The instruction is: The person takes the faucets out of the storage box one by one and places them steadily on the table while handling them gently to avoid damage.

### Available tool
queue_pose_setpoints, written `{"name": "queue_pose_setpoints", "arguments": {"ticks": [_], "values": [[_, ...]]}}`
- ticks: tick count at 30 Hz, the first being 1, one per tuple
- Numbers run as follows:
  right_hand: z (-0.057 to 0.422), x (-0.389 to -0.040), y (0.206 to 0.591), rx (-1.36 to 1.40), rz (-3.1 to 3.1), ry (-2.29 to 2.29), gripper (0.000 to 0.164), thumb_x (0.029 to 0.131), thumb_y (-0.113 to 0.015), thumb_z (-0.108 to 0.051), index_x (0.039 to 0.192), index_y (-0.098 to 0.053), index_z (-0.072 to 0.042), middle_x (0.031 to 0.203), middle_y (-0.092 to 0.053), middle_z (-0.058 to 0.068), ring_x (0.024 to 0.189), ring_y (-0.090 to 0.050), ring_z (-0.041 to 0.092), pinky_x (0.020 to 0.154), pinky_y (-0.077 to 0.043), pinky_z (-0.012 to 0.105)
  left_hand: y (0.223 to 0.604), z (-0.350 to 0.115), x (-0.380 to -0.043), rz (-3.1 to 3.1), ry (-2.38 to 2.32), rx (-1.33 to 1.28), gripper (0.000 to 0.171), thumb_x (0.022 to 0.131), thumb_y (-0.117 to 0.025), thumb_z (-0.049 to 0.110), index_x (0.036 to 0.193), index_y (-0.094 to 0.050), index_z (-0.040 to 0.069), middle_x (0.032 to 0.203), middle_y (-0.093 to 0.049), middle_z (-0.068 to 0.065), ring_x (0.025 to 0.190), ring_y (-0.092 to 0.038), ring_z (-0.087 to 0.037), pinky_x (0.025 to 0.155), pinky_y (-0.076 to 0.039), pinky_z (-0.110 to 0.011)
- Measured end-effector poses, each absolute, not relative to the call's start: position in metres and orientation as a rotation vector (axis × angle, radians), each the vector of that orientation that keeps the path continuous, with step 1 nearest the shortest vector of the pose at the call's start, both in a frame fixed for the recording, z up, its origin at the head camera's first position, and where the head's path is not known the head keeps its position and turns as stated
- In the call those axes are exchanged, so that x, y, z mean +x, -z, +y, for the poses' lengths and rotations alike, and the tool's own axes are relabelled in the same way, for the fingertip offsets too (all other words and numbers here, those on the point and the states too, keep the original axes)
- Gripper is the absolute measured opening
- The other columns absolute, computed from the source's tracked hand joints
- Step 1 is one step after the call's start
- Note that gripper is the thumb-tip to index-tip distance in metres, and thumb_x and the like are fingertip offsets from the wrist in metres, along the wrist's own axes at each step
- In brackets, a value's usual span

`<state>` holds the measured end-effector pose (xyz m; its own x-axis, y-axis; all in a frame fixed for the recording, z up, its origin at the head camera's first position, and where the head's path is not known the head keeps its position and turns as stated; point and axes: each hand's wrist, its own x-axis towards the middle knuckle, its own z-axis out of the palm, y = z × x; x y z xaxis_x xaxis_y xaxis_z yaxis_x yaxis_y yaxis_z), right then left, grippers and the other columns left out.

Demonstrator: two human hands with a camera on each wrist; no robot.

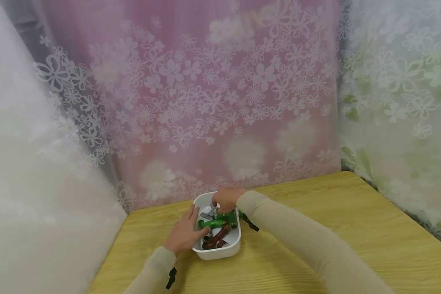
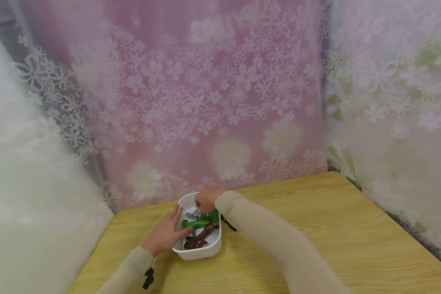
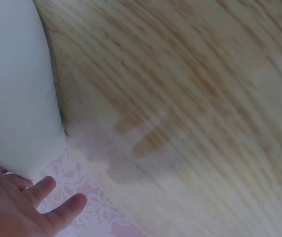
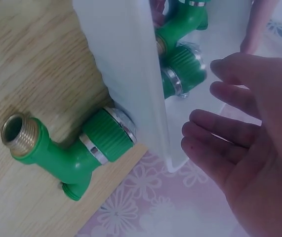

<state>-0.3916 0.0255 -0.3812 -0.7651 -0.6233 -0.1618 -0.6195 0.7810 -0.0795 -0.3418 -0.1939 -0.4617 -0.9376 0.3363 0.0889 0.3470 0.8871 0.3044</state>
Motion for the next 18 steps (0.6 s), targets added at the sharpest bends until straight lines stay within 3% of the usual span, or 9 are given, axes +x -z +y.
{"name": "queue_pose_setpoints", "arguments": {"ticks": [8,18], "values": [[0.019,-0.393,0.386,-0.886,2.764,0.021,0.041,0.097,-0.067,-0.029,0.137,-0.065,-0.020,0.134,-0.065,-0.001,0.103,-0.064,0.011,0.082,-0.053,0.033,0.465,-0.193,-0.344,-3.024,0.479,-0.530,0.092,0.094,-0.054,0.065,0.162,-0.021,0.012,0.169,-0.015,-0.012,0.151,-0.027,-0.040,0.113,-0.034,-0.063],[0.013,-0.397,0.393,-0.809,2.775,0.007,0.036,0.095,-0.068,-0.030,0.130,-0.069,-0.024,0.122,-0.068,-0.009,0.100,-0.063,0.010,0.092,-0.053,0.041,0.465,-0.193,-0.344,-3.032,0.488,-0.527,0.093,0.094,-0.053,0.067,0.163,-0.020,0.014,0.170,-0.014,-0.009,0.151,-0.027,-0.039,0.113,-0.033,-0.062]]}}
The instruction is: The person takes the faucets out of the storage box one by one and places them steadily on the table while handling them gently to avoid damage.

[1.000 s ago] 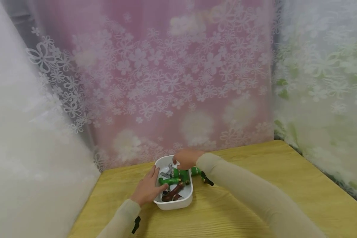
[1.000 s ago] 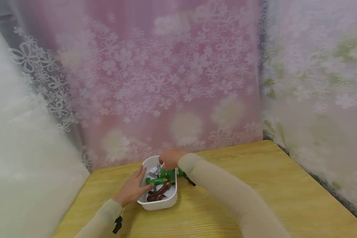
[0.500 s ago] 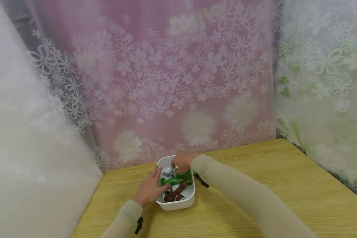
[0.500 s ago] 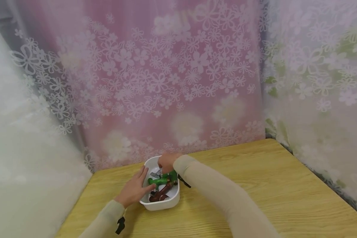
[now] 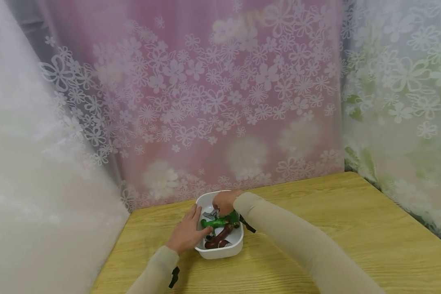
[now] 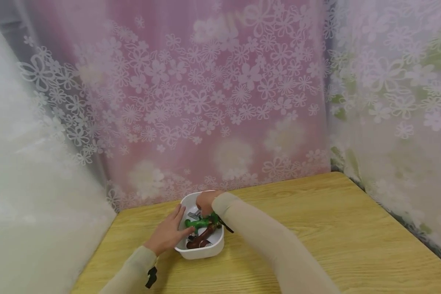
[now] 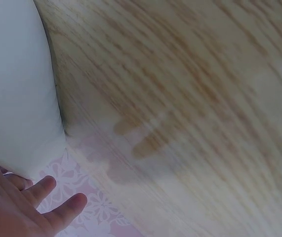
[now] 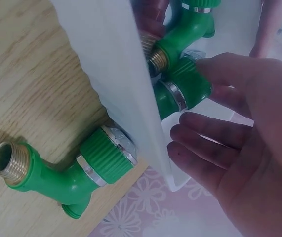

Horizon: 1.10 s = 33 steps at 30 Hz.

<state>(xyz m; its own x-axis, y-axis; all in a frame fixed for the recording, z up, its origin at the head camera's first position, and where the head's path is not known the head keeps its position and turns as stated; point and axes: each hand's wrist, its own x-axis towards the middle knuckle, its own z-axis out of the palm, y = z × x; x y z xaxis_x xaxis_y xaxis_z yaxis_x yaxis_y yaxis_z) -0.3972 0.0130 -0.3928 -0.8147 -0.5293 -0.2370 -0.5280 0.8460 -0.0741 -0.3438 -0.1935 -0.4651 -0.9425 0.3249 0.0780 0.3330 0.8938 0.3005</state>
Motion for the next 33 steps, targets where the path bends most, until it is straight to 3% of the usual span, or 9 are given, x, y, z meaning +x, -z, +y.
{"name": "queue_pose_setpoints", "arguments": {"ticks": [10,18,33], "values": [[0.009,-0.399,0.393,-0.768,2.749,-0.023,0.035,0.095,-0.069,-0.026,0.130,-0.069,-0.023,0.123,-0.069,-0.008,0.101,-0.064,0.009,0.089,-0.054,0.035,0.462,-0.190,-0.342,-3.026,0.491,-0.542,0.092,0.094,-0.055,0.064,0.162,-0.021,0.012,0.169,-0.016,-0.011,0.150,-0.029,-0.040,0.112,-0.035,-0.063],[0.005,-0.400,0.394,-0.739,2.766,-0.078,0.037,0.094,-0.071,-0.027,0.130,-0.069,-0.029,0.124,-0.068,-0.012,0.103,-0.065,0.009,0.091,-0.054,0.039,0.462,-0.190,-0.342,-3.033,0.504,-0.539,0.092,0.094,-0.053,0.065,0.163,-0.020,0.014,0.170,-0.014,-0.010,0.151,-0.027,-0.039,0.111,-0.033,-0.066],[-0.002,-0.405,0.400,-0.786,2.756,-0.072,0.035,0.091,-0.074,-0.021,0.126,-0.071,-0.022,0.115,-0.071,-0.008,0.094,-0.064,0.009,0.084,-0.056,0.033,0.462,-0.193,-0.342,-3.043,0.502,-0.526,0.093,0.094,-0.053,0.066,0.163,-0.019,0.015,0.170,-0.013,-0.009,0.151,-0.027,-0.040,0.112,-0.032,-0.066]]}}
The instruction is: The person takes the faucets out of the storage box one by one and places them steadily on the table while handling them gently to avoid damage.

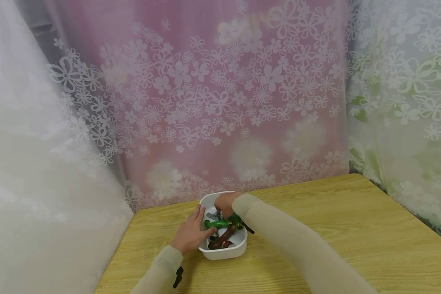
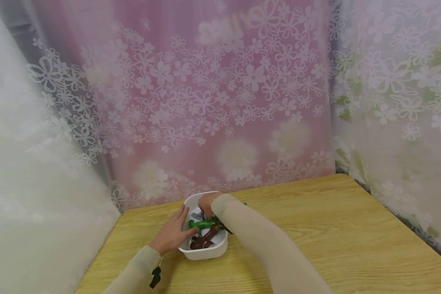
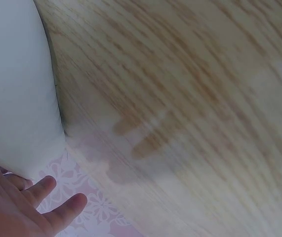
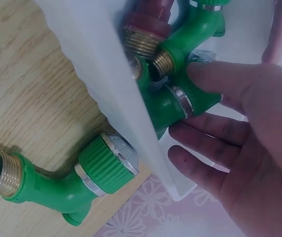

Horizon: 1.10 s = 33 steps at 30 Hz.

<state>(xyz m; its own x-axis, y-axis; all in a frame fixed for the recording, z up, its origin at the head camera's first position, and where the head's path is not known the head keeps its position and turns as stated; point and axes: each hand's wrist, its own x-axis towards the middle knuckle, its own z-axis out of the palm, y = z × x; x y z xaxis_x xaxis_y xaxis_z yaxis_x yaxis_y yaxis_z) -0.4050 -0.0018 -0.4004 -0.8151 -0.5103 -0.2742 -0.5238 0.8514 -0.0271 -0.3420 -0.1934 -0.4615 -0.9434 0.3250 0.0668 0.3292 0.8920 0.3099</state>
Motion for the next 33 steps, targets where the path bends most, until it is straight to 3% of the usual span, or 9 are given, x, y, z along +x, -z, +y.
{"name": "queue_pose_setpoints", "arguments": {"ticks": [22,33], "values": [[0.002,-0.405,0.394,-1.058,2.782,0.010,0.028,0.092,-0.075,-0.026,0.117,-0.066,-0.017,0.109,-0.069,-0.006,0.093,-0.063,0.007,0.082,-0.055,0.028,0.467,-0.194,-0.344,-3.027,0.521,-0.527,0.094,0.093,-0.052,0.069,0.163,-0.019,0.015,0.170,-0.013,-0.008,0.150,-0.027,-0.041,0.109,-0.033,-0.069],[0.013,-0.390,0.372,-1.174,2.759,0.085,0.033,0.094,-0.073,-0.025,0.125,-0.064,-0.016,0.117,-0.068,-0.004,0.096,-0.064,0.007,0.084,-0.055,0.029,0.468,-0.194,-0.345,-3.037,0.532,-0.533,0.093,0.094,-0.050,0.069,0.163,-0.019,0.015,0.170,-0.012,-0.008,0.150,-0.026,-0.043,0.107,-0.031,-0.073]]}}
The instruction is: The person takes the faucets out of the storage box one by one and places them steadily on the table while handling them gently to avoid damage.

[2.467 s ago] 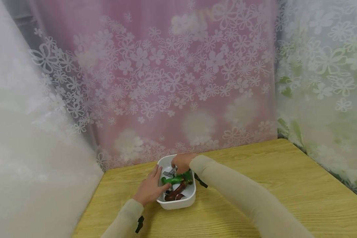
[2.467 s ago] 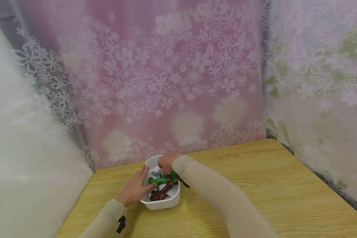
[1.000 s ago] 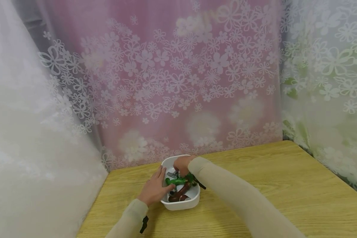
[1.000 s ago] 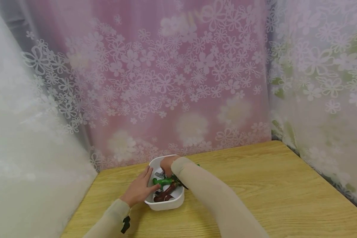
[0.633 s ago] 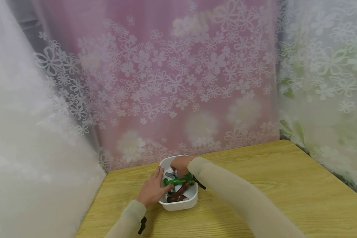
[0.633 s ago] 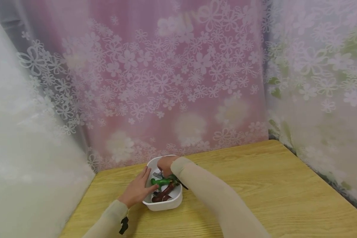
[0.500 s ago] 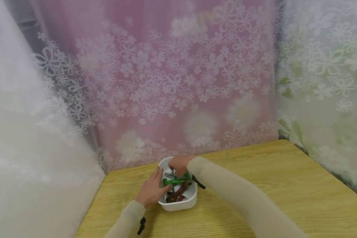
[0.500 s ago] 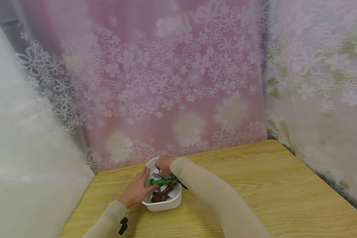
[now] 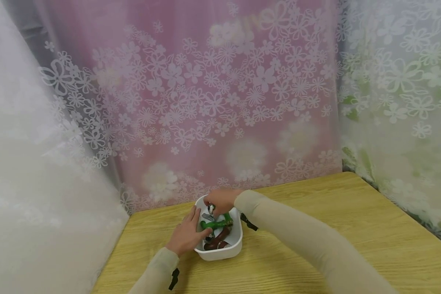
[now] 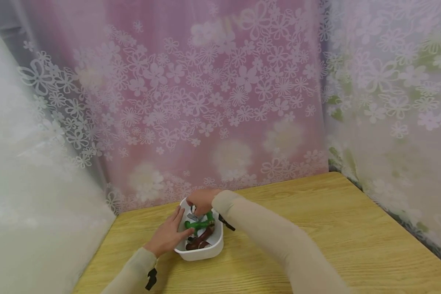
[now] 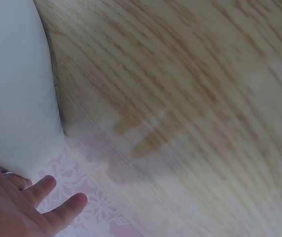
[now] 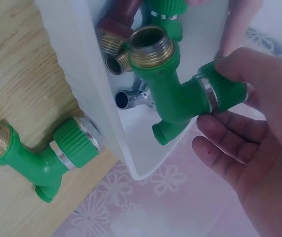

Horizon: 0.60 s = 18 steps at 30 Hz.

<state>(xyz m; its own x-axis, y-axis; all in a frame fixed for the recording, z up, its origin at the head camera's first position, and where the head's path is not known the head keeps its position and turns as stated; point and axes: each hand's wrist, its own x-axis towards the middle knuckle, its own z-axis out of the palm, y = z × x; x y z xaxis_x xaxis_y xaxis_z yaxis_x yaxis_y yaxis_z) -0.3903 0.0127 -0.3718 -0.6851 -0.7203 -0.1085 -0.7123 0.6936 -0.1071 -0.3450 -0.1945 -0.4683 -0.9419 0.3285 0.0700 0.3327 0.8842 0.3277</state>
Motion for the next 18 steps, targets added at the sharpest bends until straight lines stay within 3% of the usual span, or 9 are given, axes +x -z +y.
{"name": "queue_pose_setpoints", "arguments": {"ticks": [18], "values": [[0.049,-0.370,0.350,-1.259,2.773,0.139,0.037,0.096,-0.070,-0.027,0.131,-0.062,-0.019,0.123,-0.065,-0.006,0.108,-0.061,0.007,0.092,-0.054,0.030,0.464,-0.192,-0.342,-3.037,0.495,-0.521,0.092,0.094,-0.054,0.065,0.163,-0.020,0.013,0.170,-0.014,-0.009,0.149,-0.029,-0.042,0.109,-0.034,-0.068]]}}
